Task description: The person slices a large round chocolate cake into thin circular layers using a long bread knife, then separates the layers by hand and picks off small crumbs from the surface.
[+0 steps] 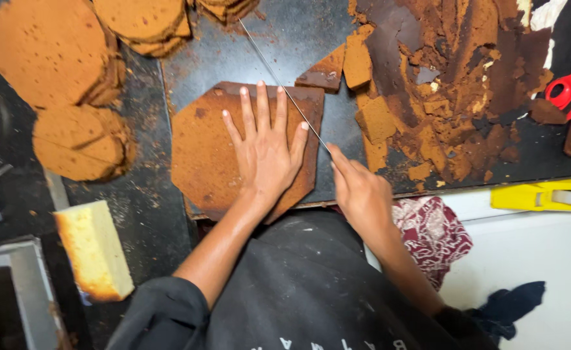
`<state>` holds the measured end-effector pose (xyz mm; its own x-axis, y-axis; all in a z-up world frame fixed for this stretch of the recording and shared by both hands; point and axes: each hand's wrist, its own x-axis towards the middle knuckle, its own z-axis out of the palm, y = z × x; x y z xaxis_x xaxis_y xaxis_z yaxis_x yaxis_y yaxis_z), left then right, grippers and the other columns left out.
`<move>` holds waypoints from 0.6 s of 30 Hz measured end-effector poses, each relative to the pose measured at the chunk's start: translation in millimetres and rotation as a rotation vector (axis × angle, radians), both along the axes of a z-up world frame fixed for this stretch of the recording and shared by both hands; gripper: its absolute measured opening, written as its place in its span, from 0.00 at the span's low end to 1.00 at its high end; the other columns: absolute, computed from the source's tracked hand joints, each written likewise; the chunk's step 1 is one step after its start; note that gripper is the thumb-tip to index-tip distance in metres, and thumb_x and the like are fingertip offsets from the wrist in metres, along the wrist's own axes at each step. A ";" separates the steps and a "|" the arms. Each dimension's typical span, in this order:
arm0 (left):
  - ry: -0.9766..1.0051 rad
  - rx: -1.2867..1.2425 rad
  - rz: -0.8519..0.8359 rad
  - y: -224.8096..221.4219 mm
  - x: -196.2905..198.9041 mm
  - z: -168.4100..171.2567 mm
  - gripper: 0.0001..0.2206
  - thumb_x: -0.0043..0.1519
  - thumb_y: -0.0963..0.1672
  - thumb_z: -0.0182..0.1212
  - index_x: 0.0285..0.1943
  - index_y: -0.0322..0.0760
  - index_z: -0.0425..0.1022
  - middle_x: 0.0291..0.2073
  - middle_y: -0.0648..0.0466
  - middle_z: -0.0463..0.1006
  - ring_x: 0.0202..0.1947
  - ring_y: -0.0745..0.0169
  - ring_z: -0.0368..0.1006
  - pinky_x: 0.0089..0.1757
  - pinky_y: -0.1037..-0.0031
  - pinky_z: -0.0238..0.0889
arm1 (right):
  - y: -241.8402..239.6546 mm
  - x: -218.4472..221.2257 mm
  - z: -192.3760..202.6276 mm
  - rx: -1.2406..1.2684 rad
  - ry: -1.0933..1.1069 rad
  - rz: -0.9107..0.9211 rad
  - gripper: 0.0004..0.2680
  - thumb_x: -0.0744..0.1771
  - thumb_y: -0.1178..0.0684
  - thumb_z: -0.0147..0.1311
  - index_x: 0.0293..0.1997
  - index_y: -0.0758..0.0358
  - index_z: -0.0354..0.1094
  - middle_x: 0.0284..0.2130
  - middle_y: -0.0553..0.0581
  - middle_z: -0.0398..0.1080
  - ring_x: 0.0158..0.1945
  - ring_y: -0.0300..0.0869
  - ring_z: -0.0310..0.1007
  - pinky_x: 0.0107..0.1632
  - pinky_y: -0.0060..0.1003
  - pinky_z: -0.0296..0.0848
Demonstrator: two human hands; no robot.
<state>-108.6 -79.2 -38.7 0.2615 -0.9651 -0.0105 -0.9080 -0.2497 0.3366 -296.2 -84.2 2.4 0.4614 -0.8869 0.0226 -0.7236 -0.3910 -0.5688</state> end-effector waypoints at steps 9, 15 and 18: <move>0.028 -0.027 0.009 2.4 0.2 -1.3 0.32 0.69 0.57 0.47 0.79 0.39 0.58 0.78 0.40 0.48 0.78 0.33 0.36 0.66 0.31 0.26 | 9.4 -16.2 6.2 0.015 -0.016 0.000 0.12 0.70 0.56 0.52 0.60 0.57 0.71 0.31 0.65 0.74 0.31 0.58 0.75 0.34 0.49 0.72; 0.026 -0.040 0.003 3.1 -0.7 -5.0 0.32 0.70 0.57 0.46 0.80 0.39 0.57 0.79 0.40 0.47 0.78 0.34 0.36 0.67 0.33 0.24 | -0.5 -8.9 -18.3 0.031 -0.011 0.020 0.12 0.70 0.56 0.53 0.62 0.57 0.71 0.31 0.66 0.75 0.30 0.58 0.75 0.34 0.49 0.72; 0.049 -0.036 0.004 2.4 -1.2 -4.1 0.32 0.69 0.57 0.46 0.79 0.39 0.57 0.78 0.40 0.46 0.78 0.34 0.35 0.67 0.33 0.23 | 22.0 -44.3 -15.9 0.145 -0.053 0.020 0.14 0.70 0.56 0.53 0.63 0.59 0.69 0.27 0.67 0.73 0.27 0.53 0.75 0.33 0.47 0.72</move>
<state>-109.9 -76.9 -42.8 0.2658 -0.9640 0.0111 -0.8891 -0.2407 0.3894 -340.5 -62.2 -13.5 0.4806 -0.8733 -0.0801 -0.6837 -0.3159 -0.6578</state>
